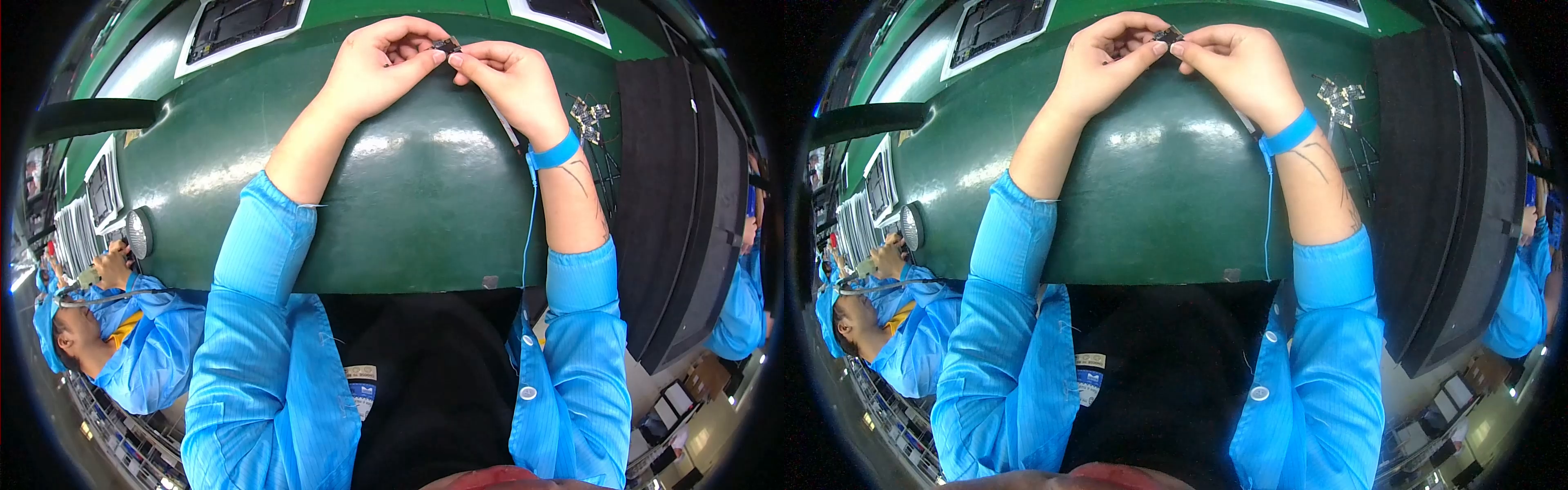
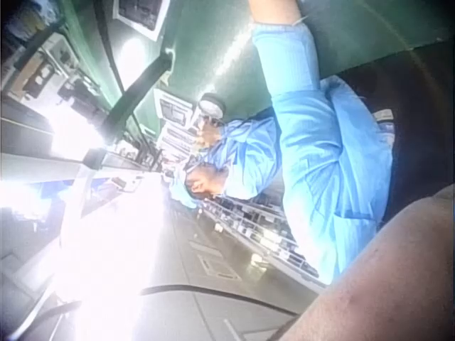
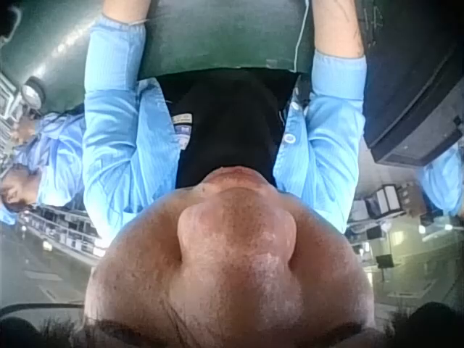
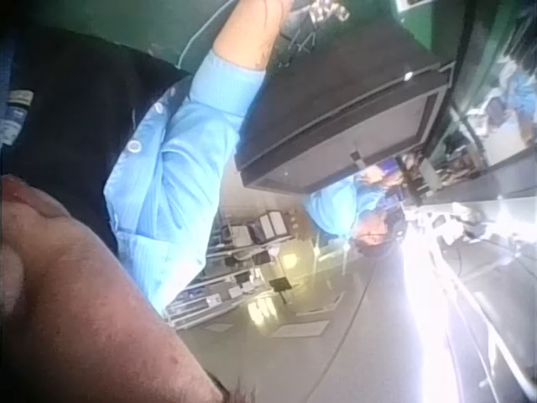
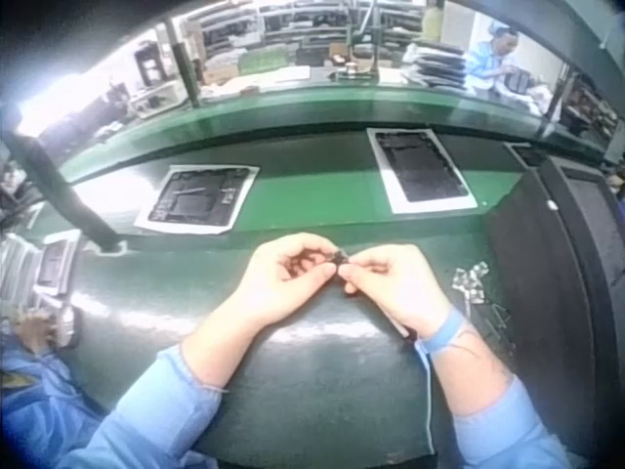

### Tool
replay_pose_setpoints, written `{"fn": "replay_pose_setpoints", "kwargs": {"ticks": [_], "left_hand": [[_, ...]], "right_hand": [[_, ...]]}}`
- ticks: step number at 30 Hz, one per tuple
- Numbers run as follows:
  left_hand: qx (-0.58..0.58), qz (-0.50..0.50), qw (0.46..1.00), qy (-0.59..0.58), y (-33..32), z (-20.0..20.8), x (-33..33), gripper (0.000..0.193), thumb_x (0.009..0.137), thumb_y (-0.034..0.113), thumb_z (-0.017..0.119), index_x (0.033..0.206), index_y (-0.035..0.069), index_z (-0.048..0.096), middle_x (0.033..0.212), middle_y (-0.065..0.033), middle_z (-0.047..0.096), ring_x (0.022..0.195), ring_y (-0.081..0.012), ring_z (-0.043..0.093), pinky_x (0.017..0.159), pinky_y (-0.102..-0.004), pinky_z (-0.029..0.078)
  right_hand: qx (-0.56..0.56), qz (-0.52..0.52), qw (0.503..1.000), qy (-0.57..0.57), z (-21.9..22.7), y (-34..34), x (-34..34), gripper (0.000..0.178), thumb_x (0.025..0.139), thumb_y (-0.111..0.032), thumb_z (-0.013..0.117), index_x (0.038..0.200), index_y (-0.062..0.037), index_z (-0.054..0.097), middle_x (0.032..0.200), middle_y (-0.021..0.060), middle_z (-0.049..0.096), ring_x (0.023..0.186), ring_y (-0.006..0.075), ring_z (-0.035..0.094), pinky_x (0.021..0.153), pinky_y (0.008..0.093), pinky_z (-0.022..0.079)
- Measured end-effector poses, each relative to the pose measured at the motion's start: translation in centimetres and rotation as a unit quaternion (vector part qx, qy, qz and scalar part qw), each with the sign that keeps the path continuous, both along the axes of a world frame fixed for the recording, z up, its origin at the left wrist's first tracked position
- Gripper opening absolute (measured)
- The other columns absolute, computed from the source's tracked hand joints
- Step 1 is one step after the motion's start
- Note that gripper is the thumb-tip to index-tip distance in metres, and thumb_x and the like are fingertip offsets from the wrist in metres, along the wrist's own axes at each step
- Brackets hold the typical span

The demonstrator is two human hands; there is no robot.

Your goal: The person assembles small electronic components and ribbon cables onto a screen frame at a factory workstation. This is done by hand and with tweezers.

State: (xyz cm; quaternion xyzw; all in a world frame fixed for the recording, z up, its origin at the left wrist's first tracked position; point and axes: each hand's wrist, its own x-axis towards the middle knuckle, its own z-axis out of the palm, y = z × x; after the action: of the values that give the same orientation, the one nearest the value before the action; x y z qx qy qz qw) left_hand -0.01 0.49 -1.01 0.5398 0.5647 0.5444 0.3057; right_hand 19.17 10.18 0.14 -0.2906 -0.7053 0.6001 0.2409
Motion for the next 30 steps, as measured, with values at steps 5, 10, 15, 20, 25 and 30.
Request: {"fn": "replay_pose_setpoints", "kwargs": {"ticks": [5, 10, 15, 20, 25, 30], "left_hand": [[-0.025, -0.021, 0.999, 0.043, -0.3, 0.2, -0.5, 0.023, 0.094, 0.007, 0.075, 0.117, 0.004, 0.073, 0.100, -0.0007, 0.074, 0.085, -0.0048, 0.064, 0.078, -0.0206, 0.054], [-0.021, -0.023, 0.999, 0.037, -0.3, 0.1, -0.6, 0.023, 0.094, 0.007, 0.075, 0.116, 0.003, 0.073, 0.102, -0.0015, 0.074, 0.087, -0.0053, 0.065, 0.079, -0.0212, 0.054], [-0.017, -0.021, 0.999, 0.034, -0.4, 0.4, -0.5, 0.023, 0.094, 0.007, 0.075, 0.116, 0.003, 0.073, 0.101, -0.0015, 0.074, 0.087, -0.0057, 0.065, 0.079, -0.0215, 0.054], [-0.013, -0.032, 0.999, 0.021, -0.5, 0.4, -0.6, 0.023, 0.093, 0.008, 0.077, 0.115, 0.003, 0.073, 0.100, -0.0015, 0.074, 0.086, -0.0063, 0.065, 0.078, -0.0217, 0.054], [-0.020, -0.042, 0.999, 0.028, -0.6, 0.7, -0.6, 0.023, 0.092, 0.009, 0.078, 0.114, 0.003, 0.074, 0.097, -0.0014, 0.074, 0.085, -0.0065, 0.066, 0.078, -0.0220, 0.054], [-0.020, -0.039, 0.998, 0.033, -0.7, 1.0, -0.3, 0.024, 0.092, 0.008, 0.078, 0.114, 0.003, 0.075, 0.096, -0.0013, 0.074, 0.086, -0.0068, 0.067, 0.078, -0.0225, 0.055]], "right_hand": [[0.002, -0.005, 1.000, -0.006, 0.1, -0.1, -0.1, 0.027, 0.093, -0.018, 0.076, 0.108, 0.0045, 0.076, 0.088, 0.0091, 0.077, 0.081, 0.0124, 0.071, 0.078, 0.0250, 0.056], [-0.005, 0.004, 1.000, 0.008, -0.2, 0.1, -0.2, 0.026, 0.094, -0.017, 0.076, 0.109, 0.0037, 0.076, 0.089, 0.0094, 0.077, 0.082, 0.0130, 0.072, 0.079, 0.0254, 0.057], [-0.022, 0.012, 0.999, 0.031, -0.1, 0.1, -0.1, 0.024, 0.094, -0.015, 0.076, 0.109, 0.0034, 0.076, 0.090, 0.0092, 0.077, 0.084, 0.0133, 0.072, 0.079, 0.0251, 0.057], [-0.060, 0.034, 0.996, 0.051, -0.4, 0.5, 0.0, 0.022, 0.093, -0.013, 0.076, 0.109, 0.0026, 0.076, 0.093, 0.0086, 0.076, 0.088, 0.0130, 0.071, 0.082, 0.0249, 0.056], [-0.043, 0.024, 0.996, 0.079, -0.9, 0.7, 0.0, 0.019, 0.093, -0.011, 0.077, 0.107, 0.0009, 0.075, 0.098, 0.0066, 0.076, 0.091, 0.0118, 0.070, 0.085, 0.0250, 0.056], [-0.044, 0.030, 0.995, 0.089, -0.5, 0.5, 0.1, 0.015, 0.093, -0.011, 0.077, 0.103, 0.0005, 0.075, 0.097, 0.0062, 0.076, 0.091, 0.0114, 0.070, 0.085, 0.0246, 0.056]]}}
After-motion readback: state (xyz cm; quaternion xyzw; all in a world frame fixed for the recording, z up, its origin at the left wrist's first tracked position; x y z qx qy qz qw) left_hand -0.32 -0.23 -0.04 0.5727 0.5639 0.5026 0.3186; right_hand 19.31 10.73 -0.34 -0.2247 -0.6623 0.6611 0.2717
